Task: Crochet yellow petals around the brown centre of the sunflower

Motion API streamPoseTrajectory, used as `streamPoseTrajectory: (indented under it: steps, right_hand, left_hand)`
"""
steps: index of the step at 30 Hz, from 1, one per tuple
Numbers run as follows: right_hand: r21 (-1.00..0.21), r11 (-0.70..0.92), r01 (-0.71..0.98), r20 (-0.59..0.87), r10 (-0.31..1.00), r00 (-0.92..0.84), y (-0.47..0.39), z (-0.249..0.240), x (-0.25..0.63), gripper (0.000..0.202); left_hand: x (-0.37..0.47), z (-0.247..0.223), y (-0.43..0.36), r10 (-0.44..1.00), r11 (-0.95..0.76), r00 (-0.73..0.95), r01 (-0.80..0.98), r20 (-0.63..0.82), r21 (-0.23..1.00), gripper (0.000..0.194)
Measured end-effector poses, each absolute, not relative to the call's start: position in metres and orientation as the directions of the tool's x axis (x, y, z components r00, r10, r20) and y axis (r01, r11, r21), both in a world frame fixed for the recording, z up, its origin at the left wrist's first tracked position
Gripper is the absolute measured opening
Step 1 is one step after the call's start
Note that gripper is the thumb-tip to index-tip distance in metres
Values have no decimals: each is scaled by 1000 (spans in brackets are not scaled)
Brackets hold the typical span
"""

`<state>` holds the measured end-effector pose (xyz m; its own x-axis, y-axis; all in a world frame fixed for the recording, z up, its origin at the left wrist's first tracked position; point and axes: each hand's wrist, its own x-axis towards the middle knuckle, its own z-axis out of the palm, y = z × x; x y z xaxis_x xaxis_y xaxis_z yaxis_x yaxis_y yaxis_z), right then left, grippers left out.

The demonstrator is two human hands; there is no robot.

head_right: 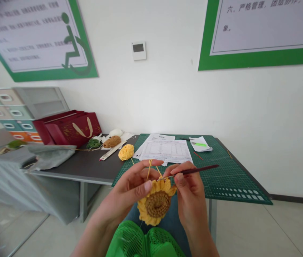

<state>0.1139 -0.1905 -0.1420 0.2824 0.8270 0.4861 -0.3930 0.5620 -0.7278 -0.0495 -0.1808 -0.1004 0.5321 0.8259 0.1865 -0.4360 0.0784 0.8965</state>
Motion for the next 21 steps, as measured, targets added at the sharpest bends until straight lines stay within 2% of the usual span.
streamPoseTrajectory:
  steps: [5, 9, 16, 21]
  right_hand:
    - [-735, 542, -407, 495, 840, 222, -190, -138, 114, 18]
    - [-741, 585, -329, 545, 811, 215, -188, -136, 114, 19]
    - [-718, 688, -111, 649, 718, 250, -189, -141, 115, 12]
    - [-641, 754, 145, 761, 601, 245, -190, -141, 118, 10]
  left_hand:
    - [-51, -94, -163, 759, 99, 629, -364, 166, 926, 39]
    - [-46, -92, -152, 736, 72, 658, -309, 159, 948, 29]
    - [-50, -79, -142, 686, -42, 704, -216, 185, 976, 27]
    - [-50, -70, -132, 643, -246, 733, -74, 220, 966, 42]
